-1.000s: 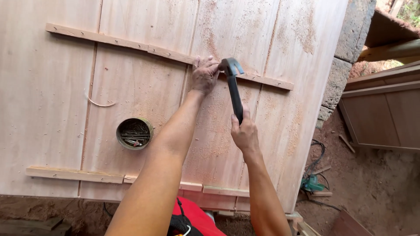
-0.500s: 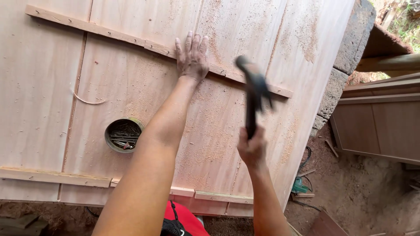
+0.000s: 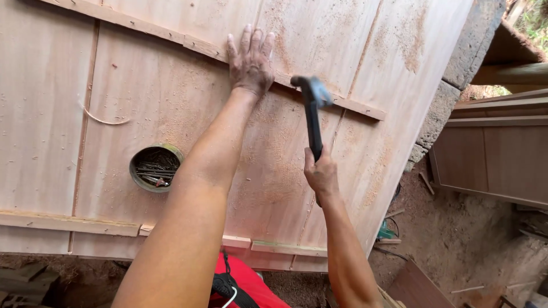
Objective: The person repeatedly picks nails from a small metal container and hammers them into wooden planks to attach a horizontal wooden strip to a larger wooden panel. The work is done by hand with a claw hammer, and the camera remains in a first-person view throughout.
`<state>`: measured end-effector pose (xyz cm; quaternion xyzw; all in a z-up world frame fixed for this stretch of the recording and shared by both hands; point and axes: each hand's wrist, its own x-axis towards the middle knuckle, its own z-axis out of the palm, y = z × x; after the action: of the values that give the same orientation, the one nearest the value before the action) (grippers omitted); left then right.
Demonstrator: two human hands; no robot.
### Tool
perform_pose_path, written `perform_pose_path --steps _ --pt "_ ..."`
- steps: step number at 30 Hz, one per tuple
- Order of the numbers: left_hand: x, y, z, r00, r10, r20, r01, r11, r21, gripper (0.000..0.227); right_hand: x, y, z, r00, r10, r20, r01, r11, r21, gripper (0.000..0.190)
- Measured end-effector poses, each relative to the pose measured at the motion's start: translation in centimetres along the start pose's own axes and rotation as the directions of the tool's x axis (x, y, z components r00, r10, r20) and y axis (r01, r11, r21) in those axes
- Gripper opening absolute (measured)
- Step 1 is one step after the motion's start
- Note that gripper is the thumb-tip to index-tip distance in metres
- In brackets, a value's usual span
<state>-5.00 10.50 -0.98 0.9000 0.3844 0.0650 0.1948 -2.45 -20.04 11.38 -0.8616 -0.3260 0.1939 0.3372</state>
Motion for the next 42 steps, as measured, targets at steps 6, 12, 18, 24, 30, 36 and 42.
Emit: perform_pose_path --steps 6,12,18,24,30,36,42 --pt "-0.1 0.4 -0.9 0.999 -0.025 0.041 0.024 0.999 0.025 0.061 -1.0 0.9 -0.2 0.997 0.054 -0.055 -0.055 0.998 -0.018 0.029" --pt "0.0 -0.1 0.5 0.999 0.004 -0.038 -0.003 0.999 0.034 0.058 1.2 -0.2 0.5 0.993 0.097 0.061 -0.091 0.99 -0.103 0.027" --pt "0.0 -0.3 0.3 0.999 0.006 -0.051 -0.005 1.0 0.024 0.059 -1.6 2.8 1.8 0.999 -0.015 -0.043 0.012 0.999 -0.053 0.03" --pt "0.2 -0.2 -0.1 1.0 -0.014 -0.01 0.014 1.0 0.022 0.062 0.2 -1.3 1.1 0.97 0.228 0.087 -0.215 0.967 -0.141 0.029" --pt "-0.3 1.0 -2.8 0.989 -0.061 0.136 0.059 0.998 0.023 0.059 -1.1 -1.6 1.7 0.96 0.261 0.096 -0.263 0.965 -0.002 0.03" --pt "-1.2 -3.1 -6.7 0.998 -0.025 0.065 0.052 0.895 -0.443 0.044 -14.4 1.3 -0.7 0.971 0.237 0.025 -0.23 0.96 -0.161 0.037" --pt "-15.9 -12.2 -16.2 0.971 -0.107 -0.212 -0.012 0.87 -0.493 0.022 -24.8 2.7 -2.2 0.841 0.502 0.204 -0.444 0.854 -0.271 0.037"
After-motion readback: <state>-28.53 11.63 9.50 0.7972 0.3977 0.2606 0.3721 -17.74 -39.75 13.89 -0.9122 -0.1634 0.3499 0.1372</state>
